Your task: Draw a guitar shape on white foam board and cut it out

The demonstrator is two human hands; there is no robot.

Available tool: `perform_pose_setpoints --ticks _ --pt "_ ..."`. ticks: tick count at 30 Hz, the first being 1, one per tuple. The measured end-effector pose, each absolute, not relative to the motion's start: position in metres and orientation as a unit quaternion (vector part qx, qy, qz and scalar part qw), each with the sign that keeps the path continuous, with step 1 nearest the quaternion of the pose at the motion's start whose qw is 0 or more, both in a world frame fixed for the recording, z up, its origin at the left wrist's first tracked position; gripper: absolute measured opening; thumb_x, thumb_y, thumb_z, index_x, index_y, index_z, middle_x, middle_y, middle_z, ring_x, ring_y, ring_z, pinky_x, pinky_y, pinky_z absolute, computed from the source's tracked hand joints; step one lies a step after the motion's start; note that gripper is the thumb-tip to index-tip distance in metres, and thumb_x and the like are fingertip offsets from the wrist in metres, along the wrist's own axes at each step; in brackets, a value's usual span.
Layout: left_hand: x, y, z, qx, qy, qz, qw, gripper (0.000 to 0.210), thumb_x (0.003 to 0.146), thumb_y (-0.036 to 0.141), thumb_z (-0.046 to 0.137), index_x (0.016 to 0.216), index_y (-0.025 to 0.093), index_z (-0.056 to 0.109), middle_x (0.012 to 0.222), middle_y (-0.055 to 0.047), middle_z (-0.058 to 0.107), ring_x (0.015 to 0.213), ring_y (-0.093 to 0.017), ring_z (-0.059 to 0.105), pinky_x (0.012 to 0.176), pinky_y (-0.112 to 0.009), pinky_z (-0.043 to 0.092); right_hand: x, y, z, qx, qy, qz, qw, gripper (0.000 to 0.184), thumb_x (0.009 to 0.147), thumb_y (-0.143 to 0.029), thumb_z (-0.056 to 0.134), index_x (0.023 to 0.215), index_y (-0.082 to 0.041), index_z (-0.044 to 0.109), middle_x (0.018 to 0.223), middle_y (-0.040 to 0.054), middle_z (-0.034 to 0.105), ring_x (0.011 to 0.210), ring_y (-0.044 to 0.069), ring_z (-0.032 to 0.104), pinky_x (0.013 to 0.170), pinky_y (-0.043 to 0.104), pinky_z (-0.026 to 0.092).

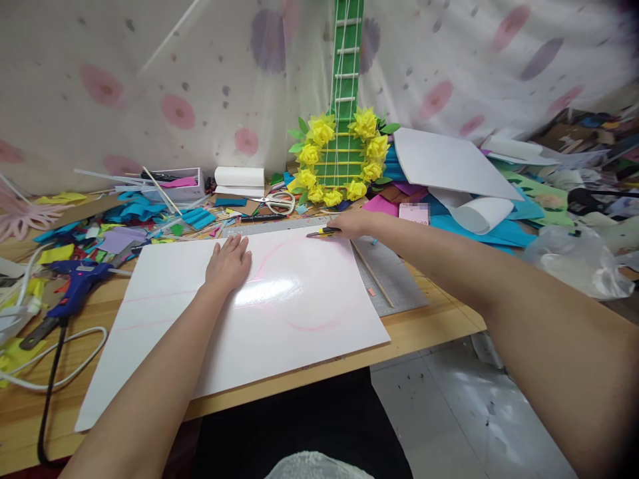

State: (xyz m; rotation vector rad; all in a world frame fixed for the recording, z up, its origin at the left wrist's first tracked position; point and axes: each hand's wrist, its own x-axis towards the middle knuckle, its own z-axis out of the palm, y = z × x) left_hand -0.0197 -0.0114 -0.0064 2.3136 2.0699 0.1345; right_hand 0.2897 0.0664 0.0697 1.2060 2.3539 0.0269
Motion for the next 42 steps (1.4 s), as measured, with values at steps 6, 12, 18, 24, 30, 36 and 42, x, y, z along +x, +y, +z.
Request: perform_pose_setpoints --ticks 6,12,18,24,30,36,42 --pt "-0.019 -0.011 -0.005 0.742 0.669 0.037 0.024 0.056 0.092 0.035 0.020 0.141 0.014 0.035 0.150 -0.008 0.027 0.139 -0.022 0.021 0.113 -0.045 0.016 0.293 0.061 0.070 0.460 0.854 -0.003 0.241 0.035 0.087 -0.036 0.042 0.112 -0.020 0.060 0.105 0.0147 0.066 0.090 0.029 0.061 0.065 0.035 0.041" --pt "-0.019 -0.011 -0.007 0.743 0.668 0.042 0.020 0.056 0.092 0.036 0.020 0.141 0.014 0.036 0.150 -0.008 0.028 0.139 -0.022 0.022 0.113 -0.045 0.016 0.299 0.061 0.066 0.468 0.852 -0.017 0.232 0.034 0.086 -0.038 0.045 0.110 -0.020 0.061 0.102 0.0144 0.067 0.089 0.029 0.062 0.065 0.035 0.041" --pt "-0.020 -0.011 -0.007 0.743 0.668 0.042 0.016 0.056 0.092 0.036 0.019 0.141 0.014 0.036 0.150 -0.008 0.028 0.139 -0.022 0.022 0.113 -0.045 0.017 0.301 0.056 0.070 0.463 0.853 -0.012 0.239 0.035 0.085 -0.036 0.046 0.111 -0.018 0.061 0.101 0.0151 0.067 0.088 0.029 0.062 0.065 0.035 0.041" --pt "-0.020 -0.010 -0.008 0.742 0.669 0.046 0.013 0.055 0.092 0.035 0.020 0.140 0.016 0.037 0.149 -0.007 0.029 0.139 -0.022 0.023 0.113 -0.045 0.017 0.306 0.053 0.069 0.473 0.847 -0.013 0.243 0.037 0.086 -0.039 0.043 0.111 -0.017 0.061 0.102 0.0157 0.067 0.087 0.029 0.063 0.063 0.033 0.040" --pt "-0.018 -0.013 -0.004 0.740 0.671 0.038 0.020 0.056 0.092 0.034 0.019 0.141 0.014 0.036 0.150 -0.008 0.029 0.139 -0.022 0.022 0.113 -0.045 0.017 0.306 0.049 0.070 0.482 0.842 0.007 0.241 0.037 0.087 -0.038 0.041 0.113 -0.020 0.058 0.103 0.0138 0.066 0.088 0.027 0.063 0.062 0.031 0.038" --pt "-0.020 -0.021 0.025 0.730 0.678 0.053 -0.058 0.054 0.090 0.031 0.023 0.136 0.010 0.041 0.137 -0.015 0.047 0.130 -0.028 0.038 0.108 -0.045 0.025 0.293 0.058 0.085 0.482 0.852 0.043 0.202 0.040 0.088 -0.044 0.037 0.114 -0.023 0.058 0.106 0.0129 0.066 0.090 0.027 0.062 0.064 0.031 0.037" --pt "-0.023 -0.001 0.052 0.727 0.681 0.040 -0.078 0.050 0.090 0.029 0.027 0.134 0.015 0.046 0.118 -0.015 0.060 0.114 -0.030 0.051 0.096 -0.044 0.038 0.245 0.084 0.085 0.459 0.869 0.046 0.179 0.040 0.086 -0.048 0.039 0.110 -0.025 0.061 0.106 0.0102 0.067 0.092 0.024 0.063 0.065 0.028 0.039"
